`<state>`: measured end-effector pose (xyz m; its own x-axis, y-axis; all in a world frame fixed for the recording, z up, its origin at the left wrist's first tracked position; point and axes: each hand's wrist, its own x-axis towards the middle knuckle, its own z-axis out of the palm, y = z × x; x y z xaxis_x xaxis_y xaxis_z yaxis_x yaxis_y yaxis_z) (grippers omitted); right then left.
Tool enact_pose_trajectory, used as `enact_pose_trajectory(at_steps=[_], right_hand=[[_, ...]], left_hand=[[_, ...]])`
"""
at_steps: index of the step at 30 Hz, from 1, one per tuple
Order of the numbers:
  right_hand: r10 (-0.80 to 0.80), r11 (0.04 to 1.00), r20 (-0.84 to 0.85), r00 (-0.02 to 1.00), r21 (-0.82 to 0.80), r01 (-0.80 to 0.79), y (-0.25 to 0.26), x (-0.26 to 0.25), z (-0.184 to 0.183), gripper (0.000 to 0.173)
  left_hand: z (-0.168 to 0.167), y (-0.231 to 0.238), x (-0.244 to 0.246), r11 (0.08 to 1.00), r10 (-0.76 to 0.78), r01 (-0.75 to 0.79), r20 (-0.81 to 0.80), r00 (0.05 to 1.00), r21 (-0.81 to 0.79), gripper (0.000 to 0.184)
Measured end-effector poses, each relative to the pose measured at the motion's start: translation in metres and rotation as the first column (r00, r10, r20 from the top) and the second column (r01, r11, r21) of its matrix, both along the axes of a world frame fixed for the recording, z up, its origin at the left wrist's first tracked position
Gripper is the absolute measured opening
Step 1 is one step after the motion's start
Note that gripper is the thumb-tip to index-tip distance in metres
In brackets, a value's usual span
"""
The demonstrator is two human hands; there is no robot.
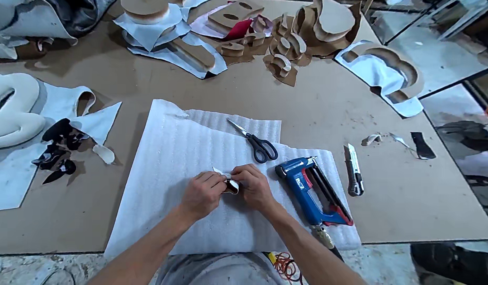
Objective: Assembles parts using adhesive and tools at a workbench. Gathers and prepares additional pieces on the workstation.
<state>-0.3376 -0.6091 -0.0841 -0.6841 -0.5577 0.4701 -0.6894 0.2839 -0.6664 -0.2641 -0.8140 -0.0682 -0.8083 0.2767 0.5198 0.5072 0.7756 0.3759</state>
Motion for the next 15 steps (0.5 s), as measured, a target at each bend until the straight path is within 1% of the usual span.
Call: enact_pose_trajectory(at_steps=[1, 2, 4, 5, 7, 8, 9, 11, 13, 15], right_hand=[[-0.004, 0.998, -0.074, 0.997, 0.066, 0.009, 0.002, -0.001, -0.009, 0.014], [0.009, 0.992, -0.113, 0.994, 0.127, 0.005, 0.005, 0.001, -0.01, 0.015], [0.068, 0.971, -0.129, 0.989, 0.237, -0.036, 0.01, 0.009, -0.002, 0.022], [0.081, 0.966, -0.129, 0.988, 0.254, -0.046, 0.013, 0.015, 0.001, 0.02], [0.059, 0.974, -0.132, 0.99, 0.226, -0.028, 0.017, 0.02, 0.0, 0.011], [0.038, 0.975, -0.124, 0.992, 0.223, -0.01, 0.017, 0.02, 0.0, 0.011], [0.019, 0.973, -0.102, 0.995, 0.229, 0.005, 0.016, 0.019, 0.002, 0.012], [-0.01, 0.969, -0.023, 1.0, 0.246, 0.015, 0.011, 0.015, 0.011, 0.013], [-0.049, 0.963, 0.038, 0.998, 0.265, 0.037, 0.008, 0.014, 0.015, 0.012], [-0.097, 0.959, 0.057, 0.994, 0.272, 0.078, 0.007, 0.021, 0.012, 0.01]], left_hand=[[-0.01, 0.003, 0.0, 0.999, 0.01, -0.01, 0.002, 1.0, -0.034, 0.013], [-0.014, 0.008, 0.0, 0.998, 0.023, -0.022, 0.008, 1.0, -0.063, 0.013], [-0.01, 0.015, 0.001, 0.992, 0.045, -0.041, 0.035, 0.998, -0.121, 0.012], [-0.008, 0.018, 0.003, 0.989, 0.043, -0.036, 0.04, 0.998, -0.146, 0.011], [-0.006, 0.02, 0.006, 0.98, 0.039, -0.031, 0.035, 0.999, -0.195, 0.012], [-0.005, 0.019, 0.006, 0.978, 0.043, -0.034, 0.042, 0.998, -0.205, 0.013], [-0.004, 0.018, 0.005, 0.98, 0.052, -0.039, 0.064, 0.997, -0.194, 0.014], [0.003, 0.013, -0.001, 0.992, 0.055, -0.033, 0.181, 0.982, -0.122, 0.015], [0.011, 0.007, -0.011, 0.999, 0.008, 0.004, 0.342, 0.94, -0.034, 0.015], [0.013, 0.003, -0.018, 0.999, -0.04, 0.046, 0.425, 0.905, -0.004, 0.015]])
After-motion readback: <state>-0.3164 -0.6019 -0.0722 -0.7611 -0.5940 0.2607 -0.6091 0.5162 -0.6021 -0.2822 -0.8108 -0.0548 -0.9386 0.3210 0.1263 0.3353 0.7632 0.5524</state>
